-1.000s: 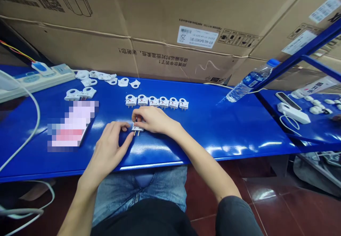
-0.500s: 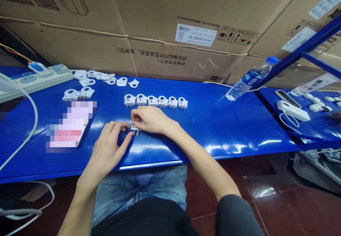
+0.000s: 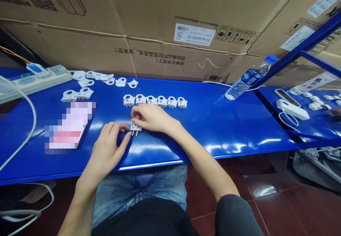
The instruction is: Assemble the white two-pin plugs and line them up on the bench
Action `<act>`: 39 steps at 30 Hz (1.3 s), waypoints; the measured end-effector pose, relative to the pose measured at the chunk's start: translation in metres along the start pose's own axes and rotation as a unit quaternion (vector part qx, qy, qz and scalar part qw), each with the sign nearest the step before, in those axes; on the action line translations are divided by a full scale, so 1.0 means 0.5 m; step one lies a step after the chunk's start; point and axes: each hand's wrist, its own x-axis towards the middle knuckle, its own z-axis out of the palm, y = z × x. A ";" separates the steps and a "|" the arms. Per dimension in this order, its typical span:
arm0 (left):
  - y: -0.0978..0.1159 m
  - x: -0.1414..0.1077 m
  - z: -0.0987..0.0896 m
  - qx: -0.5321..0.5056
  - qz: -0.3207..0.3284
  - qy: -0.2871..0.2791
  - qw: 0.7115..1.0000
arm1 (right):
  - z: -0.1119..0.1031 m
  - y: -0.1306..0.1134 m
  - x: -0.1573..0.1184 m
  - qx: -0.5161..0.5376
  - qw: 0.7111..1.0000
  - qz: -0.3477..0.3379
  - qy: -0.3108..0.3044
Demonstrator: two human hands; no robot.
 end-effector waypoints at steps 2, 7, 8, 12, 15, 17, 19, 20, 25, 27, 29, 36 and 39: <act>0.001 0.000 -0.001 -0.008 -0.001 0.003 1.000 | -0.008 0.003 -0.003 0.005 1.000 0.000 0.008; 0.004 0.000 -0.004 -0.012 0.030 0.000 0.999 | -0.022 0.009 -0.007 -0.021 0.999 0.009 0.037; 0.004 0.000 -0.004 -0.009 0.042 0.001 0.999 | -0.024 0.010 -0.008 -0.034 0.998 0.017 0.046; 0.005 -0.002 -0.004 0.025 0.064 0.031 0.997 | -0.030 0.015 -0.009 -0.113 0.989 0.063 0.077; 0.003 -0.006 -0.003 0.069 0.035 0.083 0.994 | -0.032 0.018 -0.009 -0.161 0.981 0.078 0.076; 0.001 -0.009 -0.003 0.097 0.005 0.105 0.990 | -0.032 0.016 -0.009 -0.174 0.979 0.080 0.070; 0.000 -0.010 -0.003 0.123 -0.021 0.105 0.987 | -0.032 0.014 -0.009 -0.177 0.979 0.081 0.065; 0.000 -0.010 -0.002 0.132 -0.033 0.105 0.985 | -0.031 0.012 -0.009 -0.176 0.979 0.082 0.063; 0.009 -0.011 0.000 0.136 -0.076 0.118 0.981 | -0.032 0.010 -0.010 -0.177 0.979 0.080 0.064; 0.013 -0.012 0.001 0.137 -0.071 0.119 0.981 | -0.033 0.010 -0.010 -0.181 0.978 0.081 0.067; 0.015 -0.012 0.003 0.139 -0.048 0.106 0.983 | -0.032 0.011 -0.010 -0.184 0.977 0.081 0.066; 0.015 -0.010 0.008 0.151 -0.033 0.073 0.985 | -0.022 0.008 -0.006 -0.181 0.980 0.059 0.053; 0.014 -0.011 0.009 0.155 -0.033 0.067 0.985 | -0.019 0.005 -0.005 -0.186 0.980 0.050 0.046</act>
